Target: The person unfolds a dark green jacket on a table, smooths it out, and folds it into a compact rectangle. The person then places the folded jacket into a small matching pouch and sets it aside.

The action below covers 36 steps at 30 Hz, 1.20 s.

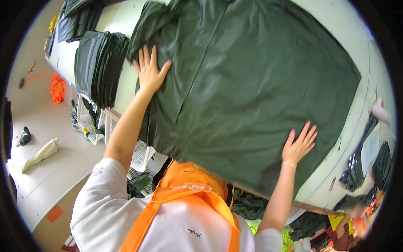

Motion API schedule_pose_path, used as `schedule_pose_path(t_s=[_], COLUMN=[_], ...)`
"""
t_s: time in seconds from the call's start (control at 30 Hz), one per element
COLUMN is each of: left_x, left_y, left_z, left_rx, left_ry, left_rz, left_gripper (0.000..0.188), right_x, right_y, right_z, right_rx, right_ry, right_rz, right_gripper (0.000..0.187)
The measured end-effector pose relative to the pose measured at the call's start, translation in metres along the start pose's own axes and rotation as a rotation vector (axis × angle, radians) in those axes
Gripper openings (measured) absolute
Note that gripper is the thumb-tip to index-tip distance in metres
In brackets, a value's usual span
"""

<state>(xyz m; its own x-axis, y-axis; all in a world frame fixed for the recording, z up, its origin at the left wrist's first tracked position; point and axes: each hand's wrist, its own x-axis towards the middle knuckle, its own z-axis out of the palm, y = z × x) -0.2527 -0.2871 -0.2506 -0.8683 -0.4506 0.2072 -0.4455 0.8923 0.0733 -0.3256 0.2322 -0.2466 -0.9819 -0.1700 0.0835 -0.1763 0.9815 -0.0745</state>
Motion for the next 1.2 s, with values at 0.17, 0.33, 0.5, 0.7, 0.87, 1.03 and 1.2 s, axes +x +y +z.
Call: schedule_pose_path(t_s=[0.17, 0.33, 0.5, 0.7, 0.87, 1.03, 1.2], left_x=[0.034, -0.059, -0.04, -0.144, -0.283, -0.282, -0.323], left_y=[0.002, -0.045, -0.117, -0.15, -0.162, -0.142, -0.121], left_z=[-0.007, -0.019, -0.027, -0.041, 0.003, -0.017, -0.042], left_rx=[-0.122, -0.12, -0.538, -0.599, -0.728, -1.37, -1.516], left_ry=[0.198, -0.042, 0.005, 0.164, 0.213, -0.212, -0.28], left_rz=[0.082, -0.2, -0.358, -0.396, -0.848, -1.255, -0.992], left_gripper=[0.075, 0.052, 0.045, 0.042, 0.059, 0.06, 0.047], right_x=[0.032, -0.095, -0.132, -0.207, -0.257, -0.245, -0.251], right_y=[0.001, -0.012, 0.023, 0.087, 0.102, 0.126, 0.092], right_z=[-0.01, -0.013, -0.021, -0.055, -0.04, -0.054, -0.103], right_rx=[-0.023, -0.055, -0.147, 0.057, 0.292, 0.462, 0.176], right_ry=[0.005, -0.101, -0.104, -0.022, 0.075, 0.051, -0.232], right_rz=[0.072, 0.03, 0.152, 0.414, 0.663, 0.685, -0.144], right_gripper=[0.062, 0.064, 0.06, 0.056, 0.041, 0.037, 0.07])
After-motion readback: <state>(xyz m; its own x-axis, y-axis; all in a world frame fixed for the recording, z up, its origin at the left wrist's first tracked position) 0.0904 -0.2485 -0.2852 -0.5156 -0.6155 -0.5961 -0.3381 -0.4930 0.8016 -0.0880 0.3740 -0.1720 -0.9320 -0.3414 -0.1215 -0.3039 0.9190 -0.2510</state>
